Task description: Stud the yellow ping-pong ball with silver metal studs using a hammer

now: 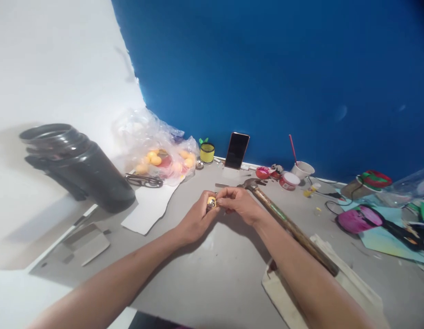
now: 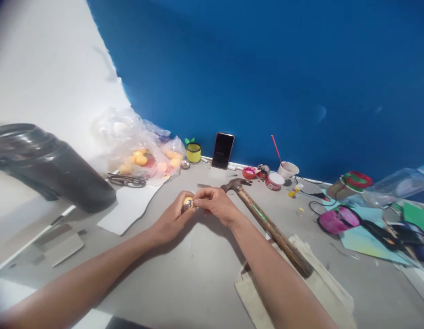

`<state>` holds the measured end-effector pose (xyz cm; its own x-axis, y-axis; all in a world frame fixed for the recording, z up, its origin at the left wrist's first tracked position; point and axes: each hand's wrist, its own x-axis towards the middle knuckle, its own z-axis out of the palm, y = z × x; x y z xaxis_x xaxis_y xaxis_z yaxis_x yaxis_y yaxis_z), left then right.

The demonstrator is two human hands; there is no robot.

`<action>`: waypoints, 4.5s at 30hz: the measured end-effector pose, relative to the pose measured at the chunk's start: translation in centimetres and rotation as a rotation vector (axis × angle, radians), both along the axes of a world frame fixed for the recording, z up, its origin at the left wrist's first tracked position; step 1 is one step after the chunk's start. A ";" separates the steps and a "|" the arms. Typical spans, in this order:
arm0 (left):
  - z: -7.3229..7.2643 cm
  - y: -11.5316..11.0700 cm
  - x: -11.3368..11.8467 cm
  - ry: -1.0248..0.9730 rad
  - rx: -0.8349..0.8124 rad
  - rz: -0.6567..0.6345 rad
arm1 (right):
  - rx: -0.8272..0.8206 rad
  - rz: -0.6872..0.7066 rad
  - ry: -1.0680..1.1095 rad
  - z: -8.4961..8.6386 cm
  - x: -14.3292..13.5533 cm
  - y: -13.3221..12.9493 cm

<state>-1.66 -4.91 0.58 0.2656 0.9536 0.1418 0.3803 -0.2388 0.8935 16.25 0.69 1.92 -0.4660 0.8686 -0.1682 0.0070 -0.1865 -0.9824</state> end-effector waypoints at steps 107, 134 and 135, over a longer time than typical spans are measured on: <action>0.6 0.7 0.6 -0.162 -0.175 0.201 | 1.186 -0.174 -0.810 5.6 3.2 -3.1; -0.1 1.6 -0.1 -0.378 -0.383 0.124 | 1.373 -0.170 -0.772 5.2 2.9 -3.4; 0.0 1.5 -0.1 -0.370 -0.368 0.127 | 1.376 -0.196 -0.755 5.2 2.9 -3.4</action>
